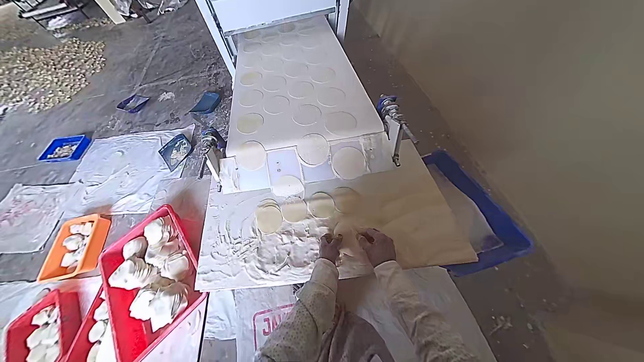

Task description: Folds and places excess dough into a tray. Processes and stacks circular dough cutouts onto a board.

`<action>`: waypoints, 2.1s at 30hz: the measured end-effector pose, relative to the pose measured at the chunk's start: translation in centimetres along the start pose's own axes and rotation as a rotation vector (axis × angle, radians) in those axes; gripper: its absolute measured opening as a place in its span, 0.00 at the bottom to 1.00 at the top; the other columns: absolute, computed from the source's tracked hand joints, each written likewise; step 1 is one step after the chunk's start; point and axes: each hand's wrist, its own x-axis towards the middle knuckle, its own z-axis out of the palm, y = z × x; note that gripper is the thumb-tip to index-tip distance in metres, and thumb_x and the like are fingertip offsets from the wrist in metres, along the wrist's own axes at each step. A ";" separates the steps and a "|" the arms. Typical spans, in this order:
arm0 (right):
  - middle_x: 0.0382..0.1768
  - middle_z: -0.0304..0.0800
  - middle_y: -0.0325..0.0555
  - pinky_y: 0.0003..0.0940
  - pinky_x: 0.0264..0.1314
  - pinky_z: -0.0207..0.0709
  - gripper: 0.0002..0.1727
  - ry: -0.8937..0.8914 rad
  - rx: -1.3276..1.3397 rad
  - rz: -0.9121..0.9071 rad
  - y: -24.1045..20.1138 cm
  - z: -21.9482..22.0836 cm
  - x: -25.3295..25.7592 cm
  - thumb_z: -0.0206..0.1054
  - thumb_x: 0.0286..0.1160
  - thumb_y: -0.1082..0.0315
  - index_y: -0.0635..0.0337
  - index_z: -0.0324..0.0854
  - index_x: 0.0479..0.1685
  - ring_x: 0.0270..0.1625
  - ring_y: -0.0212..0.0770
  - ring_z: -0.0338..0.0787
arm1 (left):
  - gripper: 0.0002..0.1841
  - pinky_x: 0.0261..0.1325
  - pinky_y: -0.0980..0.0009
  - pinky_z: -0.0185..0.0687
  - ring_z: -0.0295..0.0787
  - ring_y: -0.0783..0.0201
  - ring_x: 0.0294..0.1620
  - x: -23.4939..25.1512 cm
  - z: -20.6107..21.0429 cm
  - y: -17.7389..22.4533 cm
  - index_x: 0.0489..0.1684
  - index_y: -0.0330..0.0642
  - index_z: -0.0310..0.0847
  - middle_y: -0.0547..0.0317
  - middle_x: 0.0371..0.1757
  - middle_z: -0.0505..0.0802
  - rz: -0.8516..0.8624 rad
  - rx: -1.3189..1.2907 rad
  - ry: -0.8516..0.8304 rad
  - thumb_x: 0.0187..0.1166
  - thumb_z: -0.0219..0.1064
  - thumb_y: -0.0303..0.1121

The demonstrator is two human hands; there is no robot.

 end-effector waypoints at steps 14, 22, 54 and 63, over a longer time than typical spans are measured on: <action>0.25 0.92 0.41 0.29 0.38 0.86 0.05 -0.219 0.454 0.054 3.7 -11.9 6.0 0.69 0.73 0.75 0.65 0.89 0.34 0.26 0.31 0.90 | 0.36 0.80 0.47 0.70 0.80 0.42 0.75 0.9 1.8 1.0 0.75 0.26 0.69 0.30 0.71 0.83 0.110 0.394 0.054 0.70 0.80 0.35; 0.30 0.90 0.45 0.43 0.41 0.78 0.08 -0.291 0.181 -0.220 2.9 -13.4 8.9 0.65 0.73 0.68 0.63 0.87 0.39 0.32 0.38 0.87 | 0.29 0.71 0.52 0.78 0.85 0.46 0.64 0.7 3.0 -0.1 0.72 0.23 0.71 0.30 0.64 0.86 0.095 0.158 0.150 0.77 0.74 0.32; 0.64 0.82 0.45 0.27 0.69 0.77 0.36 -0.669 1.085 0.177 -7.8 -6.0 0.1 0.20 0.94 0.49 0.64 0.62 0.80 0.63 0.26 0.82 | 0.29 0.64 0.58 0.84 0.89 0.58 0.54 -10.7 -0.6 7.8 0.72 0.24 0.69 0.38 0.57 0.89 0.399 -0.038 -0.092 0.71 0.73 0.25; 0.49 0.92 0.48 0.36 0.51 0.89 0.28 -1.122 0.505 -0.083 -15.4 11.2 -2.0 0.70 0.70 0.59 0.65 0.76 0.68 0.48 0.37 0.93 | 0.36 0.67 0.54 0.85 0.90 0.52 0.59 -11.5 -18.7 0.5 0.78 0.30 0.67 0.38 0.62 0.88 0.320 -0.339 0.334 0.69 0.77 0.32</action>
